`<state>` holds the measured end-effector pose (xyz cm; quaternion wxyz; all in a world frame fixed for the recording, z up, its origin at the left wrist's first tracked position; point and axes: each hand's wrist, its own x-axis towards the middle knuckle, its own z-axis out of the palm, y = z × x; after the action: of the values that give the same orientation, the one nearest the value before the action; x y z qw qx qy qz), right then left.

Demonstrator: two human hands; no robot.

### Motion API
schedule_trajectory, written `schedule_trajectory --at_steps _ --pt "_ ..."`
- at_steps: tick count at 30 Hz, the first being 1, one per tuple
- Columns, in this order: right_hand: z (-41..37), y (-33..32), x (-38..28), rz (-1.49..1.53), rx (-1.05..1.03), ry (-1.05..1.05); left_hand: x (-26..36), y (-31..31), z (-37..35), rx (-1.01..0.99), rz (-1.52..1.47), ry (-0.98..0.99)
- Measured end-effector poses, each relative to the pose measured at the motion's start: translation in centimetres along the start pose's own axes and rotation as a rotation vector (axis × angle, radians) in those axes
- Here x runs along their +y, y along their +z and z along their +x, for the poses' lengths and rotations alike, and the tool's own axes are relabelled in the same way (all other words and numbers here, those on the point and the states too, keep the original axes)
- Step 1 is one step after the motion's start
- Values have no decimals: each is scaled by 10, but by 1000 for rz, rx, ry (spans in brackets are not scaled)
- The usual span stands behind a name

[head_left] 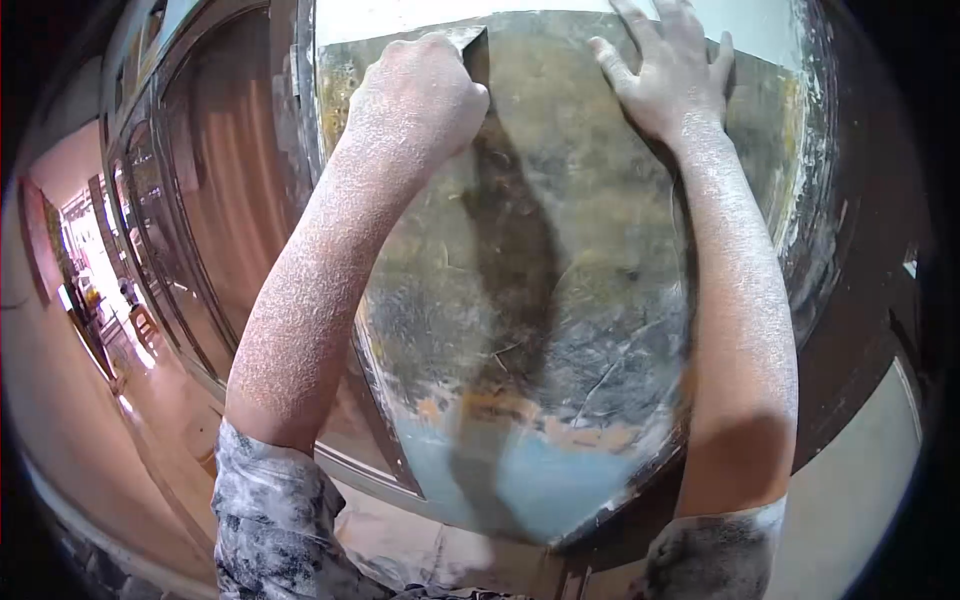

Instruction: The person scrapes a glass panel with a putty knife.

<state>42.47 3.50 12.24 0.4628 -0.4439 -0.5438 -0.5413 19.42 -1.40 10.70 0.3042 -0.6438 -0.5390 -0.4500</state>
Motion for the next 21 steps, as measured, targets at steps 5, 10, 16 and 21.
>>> schedule_trajectory --at_steps 5,10,16,21 --pt "-2 -3 17 -26 71 47 9 6 -3 16 14 29" --pt "-1 2 22 36 80 61 20 7 0 36 -8 6" --pt "1 15 27 -18 193 31 31 0 8 -59 122 -87" --pt "0 20 31 15 232 8 42 8 -6 56 100 -29"
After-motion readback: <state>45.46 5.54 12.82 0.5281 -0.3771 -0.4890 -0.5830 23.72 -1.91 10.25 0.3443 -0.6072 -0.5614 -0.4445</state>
